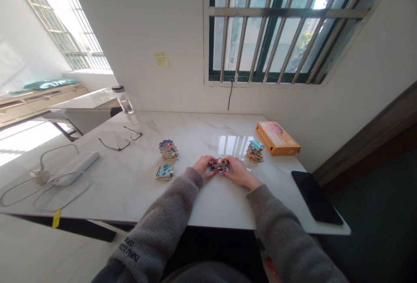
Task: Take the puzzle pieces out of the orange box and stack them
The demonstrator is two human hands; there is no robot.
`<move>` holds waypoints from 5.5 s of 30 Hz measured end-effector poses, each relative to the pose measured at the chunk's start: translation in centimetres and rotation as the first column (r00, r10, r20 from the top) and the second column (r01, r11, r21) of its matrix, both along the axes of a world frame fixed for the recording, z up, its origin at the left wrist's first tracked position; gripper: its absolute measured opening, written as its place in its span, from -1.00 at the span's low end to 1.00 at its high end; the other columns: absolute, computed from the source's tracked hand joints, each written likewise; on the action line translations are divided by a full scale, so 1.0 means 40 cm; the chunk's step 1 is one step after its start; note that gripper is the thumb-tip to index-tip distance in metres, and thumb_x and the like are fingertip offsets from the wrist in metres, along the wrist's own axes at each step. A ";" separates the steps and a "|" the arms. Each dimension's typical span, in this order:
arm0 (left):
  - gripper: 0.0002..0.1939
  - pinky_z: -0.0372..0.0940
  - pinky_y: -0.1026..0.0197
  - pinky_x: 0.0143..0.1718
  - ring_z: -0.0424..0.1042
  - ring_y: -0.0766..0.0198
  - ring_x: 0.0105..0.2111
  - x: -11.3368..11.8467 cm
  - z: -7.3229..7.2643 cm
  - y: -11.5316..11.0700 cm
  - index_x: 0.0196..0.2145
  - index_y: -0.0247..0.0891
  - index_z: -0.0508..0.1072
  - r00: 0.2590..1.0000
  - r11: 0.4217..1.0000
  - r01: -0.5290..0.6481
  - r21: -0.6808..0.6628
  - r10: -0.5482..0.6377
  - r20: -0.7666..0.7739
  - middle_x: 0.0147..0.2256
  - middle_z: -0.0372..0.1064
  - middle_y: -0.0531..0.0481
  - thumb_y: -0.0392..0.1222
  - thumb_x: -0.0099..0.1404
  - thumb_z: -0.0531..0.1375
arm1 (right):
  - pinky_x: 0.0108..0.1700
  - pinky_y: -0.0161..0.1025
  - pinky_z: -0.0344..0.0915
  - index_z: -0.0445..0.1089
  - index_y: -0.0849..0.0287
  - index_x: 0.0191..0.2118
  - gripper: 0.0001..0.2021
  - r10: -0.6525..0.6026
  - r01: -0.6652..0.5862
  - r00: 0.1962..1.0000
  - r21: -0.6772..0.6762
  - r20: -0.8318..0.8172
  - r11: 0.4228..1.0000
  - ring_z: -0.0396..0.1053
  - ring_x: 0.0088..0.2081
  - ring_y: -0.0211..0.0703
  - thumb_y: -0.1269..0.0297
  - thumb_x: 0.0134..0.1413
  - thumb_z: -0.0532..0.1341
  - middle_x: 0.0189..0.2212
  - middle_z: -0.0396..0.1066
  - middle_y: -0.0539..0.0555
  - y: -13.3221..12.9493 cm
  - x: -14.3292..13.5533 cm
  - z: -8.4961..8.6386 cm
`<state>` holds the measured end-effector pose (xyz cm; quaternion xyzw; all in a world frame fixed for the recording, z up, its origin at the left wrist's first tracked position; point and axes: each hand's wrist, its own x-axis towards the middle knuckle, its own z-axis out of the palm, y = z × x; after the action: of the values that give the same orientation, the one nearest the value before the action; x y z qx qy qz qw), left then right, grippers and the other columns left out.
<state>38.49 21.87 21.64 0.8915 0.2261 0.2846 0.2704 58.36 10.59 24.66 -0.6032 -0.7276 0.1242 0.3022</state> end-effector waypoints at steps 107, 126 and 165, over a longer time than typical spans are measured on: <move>-0.71 0.31 0.06 -0.10 0.35 0.10 -0.10 0.008 0.055 -0.046 -0.30 -0.19 0.30 0.967 0.998 -0.040 0.053 0.026 0.253 -0.13 0.41 -0.09 -0.41 0.00 0.21 | 0.13 0.02 0.17 0.37 0.05 0.06 -0.67 -0.033 0.011 0.998 0.374 0.050 0.927 0.27 0.08 0.06 0.33 0.17 0.19 0.00 0.39 0.14 -0.032 -0.028 0.031; -0.77 0.31 0.02 -0.06 0.32 0.10 -0.15 0.009 0.039 -0.034 -0.21 -0.21 0.40 0.980 0.983 -0.060 0.172 0.025 0.200 -0.20 0.37 -0.09 -0.35 0.14 0.15 | 0.13 0.06 0.09 0.43 0.11 -0.09 -0.77 -0.524 0.526 0.831 0.574 -0.188 0.628 0.26 0.02 0.12 0.14 0.19 0.21 -0.09 0.41 0.18 -0.016 0.117 0.035; -0.80 0.27 0.02 0.00 0.32 0.08 -0.14 0.015 0.017 -0.026 -0.23 -0.21 0.46 0.998 0.981 -0.058 0.184 0.057 0.011 -0.18 0.42 -0.10 -0.24 0.14 0.26 | 0.10 0.03 0.27 0.37 0.10 -0.01 -0.73 0.034 -0.068 0.992 0.282 0.121 0.957 0.28 0.05 0.04 0.42 0.17 0.18 -0.01 0.37 0.17 -0.005 -0.032 0.000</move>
<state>39.07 20.85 22.34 0.9049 0.2238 0.3146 0.1792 57.09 10.40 24.64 -0.5405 -0.7694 -0.0090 0.3404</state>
